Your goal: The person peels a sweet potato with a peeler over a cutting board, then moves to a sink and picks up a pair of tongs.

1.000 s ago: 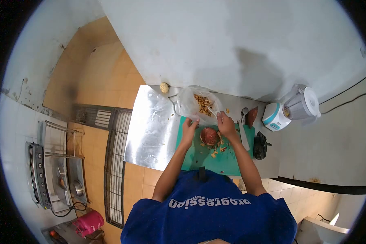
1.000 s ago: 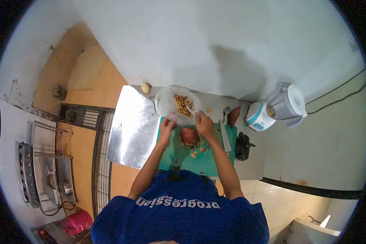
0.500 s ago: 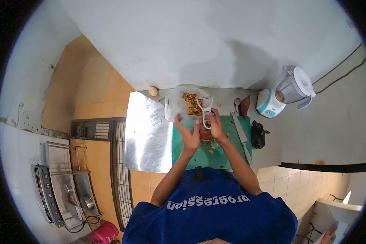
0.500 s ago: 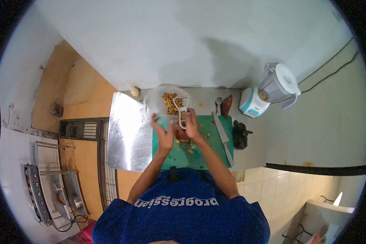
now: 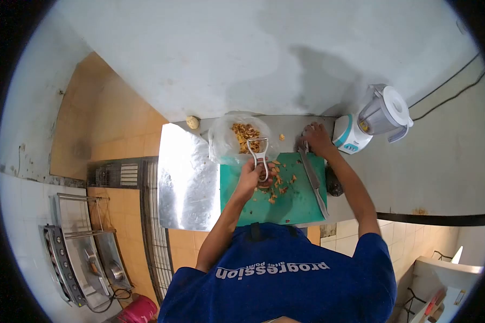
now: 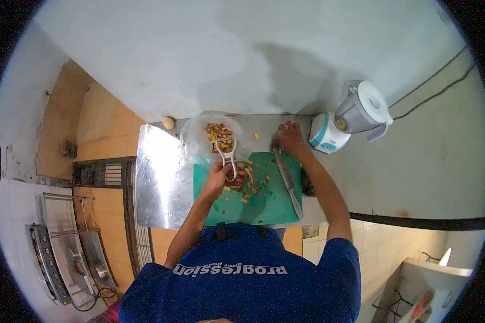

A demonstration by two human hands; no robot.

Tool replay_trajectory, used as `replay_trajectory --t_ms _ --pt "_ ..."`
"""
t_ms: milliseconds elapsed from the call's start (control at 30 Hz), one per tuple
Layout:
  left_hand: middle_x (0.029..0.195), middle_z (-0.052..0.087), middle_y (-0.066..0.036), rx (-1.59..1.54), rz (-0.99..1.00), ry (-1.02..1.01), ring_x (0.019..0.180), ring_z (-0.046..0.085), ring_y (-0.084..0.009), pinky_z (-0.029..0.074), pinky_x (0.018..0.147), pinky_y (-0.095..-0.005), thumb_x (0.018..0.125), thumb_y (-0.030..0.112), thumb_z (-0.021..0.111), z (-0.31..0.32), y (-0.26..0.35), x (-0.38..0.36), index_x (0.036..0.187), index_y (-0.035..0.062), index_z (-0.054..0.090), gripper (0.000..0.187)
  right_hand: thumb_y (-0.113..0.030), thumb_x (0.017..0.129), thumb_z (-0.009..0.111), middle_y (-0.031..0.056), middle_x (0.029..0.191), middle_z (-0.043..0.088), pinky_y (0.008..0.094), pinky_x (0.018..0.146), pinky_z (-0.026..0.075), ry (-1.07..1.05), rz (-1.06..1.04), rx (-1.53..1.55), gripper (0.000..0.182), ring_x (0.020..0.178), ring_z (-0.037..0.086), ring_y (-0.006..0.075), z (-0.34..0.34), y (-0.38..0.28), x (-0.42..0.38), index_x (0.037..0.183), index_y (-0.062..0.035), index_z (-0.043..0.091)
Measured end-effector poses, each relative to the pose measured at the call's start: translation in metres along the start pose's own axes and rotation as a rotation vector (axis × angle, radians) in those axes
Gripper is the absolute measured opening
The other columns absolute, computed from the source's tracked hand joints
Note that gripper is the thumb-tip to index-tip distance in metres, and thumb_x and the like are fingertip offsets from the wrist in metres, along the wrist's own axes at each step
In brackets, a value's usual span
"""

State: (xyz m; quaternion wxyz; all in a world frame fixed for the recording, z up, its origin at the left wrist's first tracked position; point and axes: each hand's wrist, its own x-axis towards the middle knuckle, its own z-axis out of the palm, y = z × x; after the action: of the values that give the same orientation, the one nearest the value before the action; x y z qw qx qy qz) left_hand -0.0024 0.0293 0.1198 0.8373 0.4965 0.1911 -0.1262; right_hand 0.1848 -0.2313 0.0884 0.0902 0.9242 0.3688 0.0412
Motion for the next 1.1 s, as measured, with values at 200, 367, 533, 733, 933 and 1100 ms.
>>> replay_trajectory --t_ms 200,367,533,733,933,1100 --pt "0.080 0.058 -0.002 0.005 0.058 -0.122 0.068 0.057 -0.0127 0.048 0.060 -0.0278 0.105 0.021 0.042 -0.020 -0.001 0.010 0.121 0.0050 0.051 0.024 -0.016 0.077 0.064 0.0014 0.104 0.064 0.0470 0.099 0.043 0.133 -0.275 0.048 0.010 0.113 0.054 0.0288 0.053 0.023 0.037 0.079 -0.0193 0.073" --pt "0.083 0.056 -0.001 0.085 0.058 0.059 0.066 0.050 -0.0110 0.042 0.057 -0.0267 0.106 0.030 0.044 -0.027 0.013 0.000 0.119 0.0086 0.050 0.026 -0.020 0.068 0.069 -0.0012 0.092 0.066 0.0484 0.100 0.043 0.135 -0.509 -0.123 0.004 0.110 0.057 0.0218 0.044 0.055 0.073 0.065 -0.0174 0.068" --pt "0.086 0.052 0.000 0.089 0.007 0.048 0.064 0.046 -0.0103 0.039 0.054 -0.0258 0.106 0.034 0.044 -0.031 0.020 -0.001 0.123 0.0109 0.050 0.029 -0.023 0.071 0.074 0.0044 0.085 0.069 0.0496 0.100 0.043 -0.357 -0.372 -0.322 0.011 0.096 0.065 0.0269 -0.033 0.059 0.076 0.078 -0.0153 0.072" --pt "0.087 0.052 0.000 0.134 0.036 0.063 0.064 0.045 -0.0094 0.039 0.053 -0.0245 0.106 0.035 0.043 -0.031 0.026 -0.002 0.129 0.0116 0.048 0.033 -0.019 0.092 0.060 0.0184 0.091 0.070 0.0442 0.083 0.053 -0.086 -0.012 0.814 0.026 0.089 0.068 0.0367 -0.103 -0.008 0.037 0.111 -0.0023 0.068" --pt "0.088 0.052 0.000 0.331 0.141 0.140 0.062 0.046 -0.0100 0.040 0.051 -0.0253 0.107 0.031 0.039 -0.018 0.013 0.016 0.141 0.0109 0.044 0.039 -0.003 0.087 0.053 0.0205 0.104 0.061 0.0470 0.077 0.051 0.324 0.159 0.897 0.052 0.084 0.063 0.0394 -0.076 -0.154 0.001 0.138 -0.0082 0.052" --pt "0.089 0.054 -0.003 0.093 0.084 0.090 0.057 0.044 -0.0099 0.034 0.044 -0.0251 0.107 0.025 0.038 -0.016 0.026 0.001 0.132 0.0112 0.040 0.029 -0.001 0.083 0.053 0.0189 0.101 0.059 0.0501 0.070 0.051 0.225 0.317 0.769 0.057 0.083 0.061 0.0414 -0.057 -0.171 -0.006 0.139 -0.0100 0.051"
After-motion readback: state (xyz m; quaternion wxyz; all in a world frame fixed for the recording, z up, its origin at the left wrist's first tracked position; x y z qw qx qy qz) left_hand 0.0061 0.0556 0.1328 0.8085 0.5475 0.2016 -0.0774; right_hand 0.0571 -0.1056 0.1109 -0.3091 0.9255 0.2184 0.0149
